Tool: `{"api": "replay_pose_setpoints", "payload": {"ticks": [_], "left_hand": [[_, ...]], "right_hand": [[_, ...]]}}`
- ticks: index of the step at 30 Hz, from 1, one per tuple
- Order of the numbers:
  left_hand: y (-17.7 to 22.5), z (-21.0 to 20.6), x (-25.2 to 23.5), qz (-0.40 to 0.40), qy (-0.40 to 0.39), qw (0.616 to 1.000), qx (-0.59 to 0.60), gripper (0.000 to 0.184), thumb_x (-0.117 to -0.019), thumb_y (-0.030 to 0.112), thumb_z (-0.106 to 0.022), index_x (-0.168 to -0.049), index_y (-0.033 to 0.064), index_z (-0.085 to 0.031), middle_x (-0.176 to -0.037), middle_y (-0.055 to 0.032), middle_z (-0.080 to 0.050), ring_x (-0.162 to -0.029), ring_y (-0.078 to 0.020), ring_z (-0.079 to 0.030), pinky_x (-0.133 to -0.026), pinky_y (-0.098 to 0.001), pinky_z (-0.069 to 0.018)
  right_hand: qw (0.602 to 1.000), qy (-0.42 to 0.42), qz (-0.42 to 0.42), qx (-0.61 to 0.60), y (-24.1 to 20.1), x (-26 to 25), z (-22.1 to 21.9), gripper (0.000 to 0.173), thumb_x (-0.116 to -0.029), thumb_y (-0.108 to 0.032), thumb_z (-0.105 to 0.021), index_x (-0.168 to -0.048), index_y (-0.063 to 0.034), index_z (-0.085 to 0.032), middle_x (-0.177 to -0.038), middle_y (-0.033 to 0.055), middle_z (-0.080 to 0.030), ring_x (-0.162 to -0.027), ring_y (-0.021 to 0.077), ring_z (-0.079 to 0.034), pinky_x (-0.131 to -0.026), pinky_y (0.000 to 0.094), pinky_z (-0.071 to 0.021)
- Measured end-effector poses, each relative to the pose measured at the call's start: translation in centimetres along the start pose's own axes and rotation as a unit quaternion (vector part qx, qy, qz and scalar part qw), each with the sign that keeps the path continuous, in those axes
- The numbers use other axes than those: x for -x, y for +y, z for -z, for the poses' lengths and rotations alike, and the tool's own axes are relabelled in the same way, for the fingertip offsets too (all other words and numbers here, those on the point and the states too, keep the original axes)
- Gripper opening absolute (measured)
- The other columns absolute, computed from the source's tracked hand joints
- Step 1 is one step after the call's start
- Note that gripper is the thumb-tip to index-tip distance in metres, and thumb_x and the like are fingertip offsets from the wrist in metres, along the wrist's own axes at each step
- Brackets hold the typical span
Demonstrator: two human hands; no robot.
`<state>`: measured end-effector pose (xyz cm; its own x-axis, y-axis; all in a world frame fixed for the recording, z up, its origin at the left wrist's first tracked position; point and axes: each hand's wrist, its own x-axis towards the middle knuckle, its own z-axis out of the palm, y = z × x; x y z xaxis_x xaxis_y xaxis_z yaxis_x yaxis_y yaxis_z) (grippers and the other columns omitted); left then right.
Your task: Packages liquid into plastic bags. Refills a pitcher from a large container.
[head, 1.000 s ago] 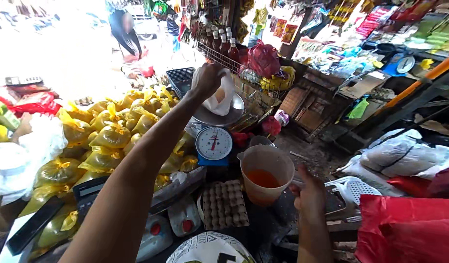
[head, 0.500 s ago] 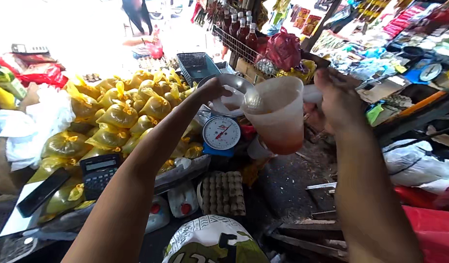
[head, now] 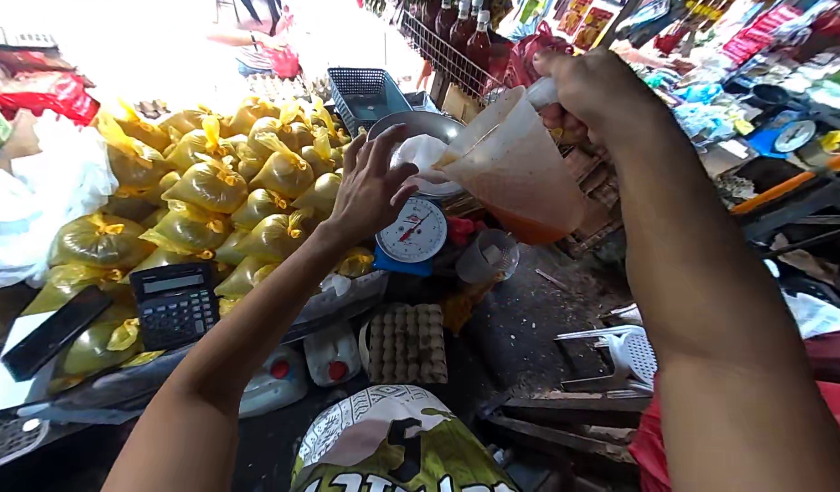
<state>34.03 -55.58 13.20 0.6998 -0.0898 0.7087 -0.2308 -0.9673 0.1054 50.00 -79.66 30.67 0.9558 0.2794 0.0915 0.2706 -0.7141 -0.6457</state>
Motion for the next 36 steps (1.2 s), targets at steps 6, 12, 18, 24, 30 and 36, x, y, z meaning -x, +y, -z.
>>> {"api": "replay_pose_setpoints", "payload": {"ticks": [6,12,18,24,30,36], "left_hand": [[3.2,-1.5,10.5,0.177,0.008,0.976,0.124,0.026,-0.0991,0.029,-0.063,-0.121,0.0169,-0.07,-0.161,-0.0094,-0.036,-0.137,-0.0293,-0.049,-0.107,-0.0562,-0.046],[6.8,-8.1,22.6,0.317,-0.068,0.926,0.194,0.028,-0.0917,0.03,-0.071,-0.117,0.0183,-0.073,-0.154,-0.019,-0.043,-0.119,-0.0339,-0.062,-0.093,-0.0572,-0.0545],[7.1,-5.6,32.2,0.393,-0.125,0.894,0.173,0.033,-0.0921,0.041,-0.068,-0.116,0.0186,-0.074,-0.157,-0.0179,-0.041,-0.119,-0.0331,-0.062,-0.094,-0.0597,-0.0518],[4.6,-1.6,38.6,0.488,-0.085,0.864,0.092,0.035,-0.0893,0.036,-0.072,-0.114,0.0121,-0.075,-0.156,-0.0256,-0.039,-0.117,-0.0408,-0.062,-0.09,-0.0624,-0.0534],[3.9,0.3,38.9,0.5,-0.069,0.859,0.084,0.033,-0.0922,0.038,-0.068,-0.113,0.0134,-0.075,-0.154,-0.0221,-0.042,-0.126,-0.0377,-0.057,-0.096,-0.0622,-0.0496],[4.5,-1.2,36.4,0.462,-0.076,0.873,0.135,0.036,-0.0969,0.043,-0.063,-0.115,0.0146,-0.075,-0.145,-0.0145,-0.055,-0.122,-0.0276,-0.062,-0.097,-0.0529,-0.0537]], "right_hand": [[1.0,-0.011,-0.007,0.014,-1.0,-0.7,-0.5,0.054,-0.1005,-0.066,-0.045,-0.101,-0.0161,-0.065,-0.068,-0.0049,-0.057,-0.049,0.0047,-0.05,-0.047,0.0243,-0.0436],[1.0,-0.008,-0.014,0.003,-1.4,-0.8,-0.6,0.047,-0.1008,-0.062,-0.049,-0.103,-0.0168,-0.063,-0.066,-0.0058,-0.057,-0.046,0.0024,-0.05,-0.045,0.0198,-0.0418],[1.0,-0.014,0.005,0.0,-1.6,-0.8,-0.6,0.042,-0.1027,-0.055,-0.052,-0.109,-0.0153,-0.062,-0.069,-0.0029,-0.056,-0.047,0.003,-0.05,-0.045,0.019,-0.0437],[1.0,-0.019,0.02,-0.01,-0.7,-1.4,-0.7,0.041,-0.1033,-0.054,-0.052,-0.118,-0.0166,-0.063,-0.072,0.0003,-0.059,-0.048,0.0056,-0.053,-0.045,0.0199,-0.0454],[0.999,-0.015,-0.004,-0.031,-0.6,-1.0,-0.7,0.042,-0.1026,-0.055,-0.052,-0.11,-0.0155,-0.064,-0.069,-0.0018,-0.059,-0.046,0.0041,-0.051,-0.043,0.0189,-0.0421],[0.999,-0.007,-0.023,-0.027,0.2,0.0,-0.1,0.052,-0.1006,-0.063,-0.047,-0.113,-0.0157,-0.063,-0.075,-0.0028,-0.06,-0.053,0.0045,-0.055,-0.05,0.0221,-0.047]]}}
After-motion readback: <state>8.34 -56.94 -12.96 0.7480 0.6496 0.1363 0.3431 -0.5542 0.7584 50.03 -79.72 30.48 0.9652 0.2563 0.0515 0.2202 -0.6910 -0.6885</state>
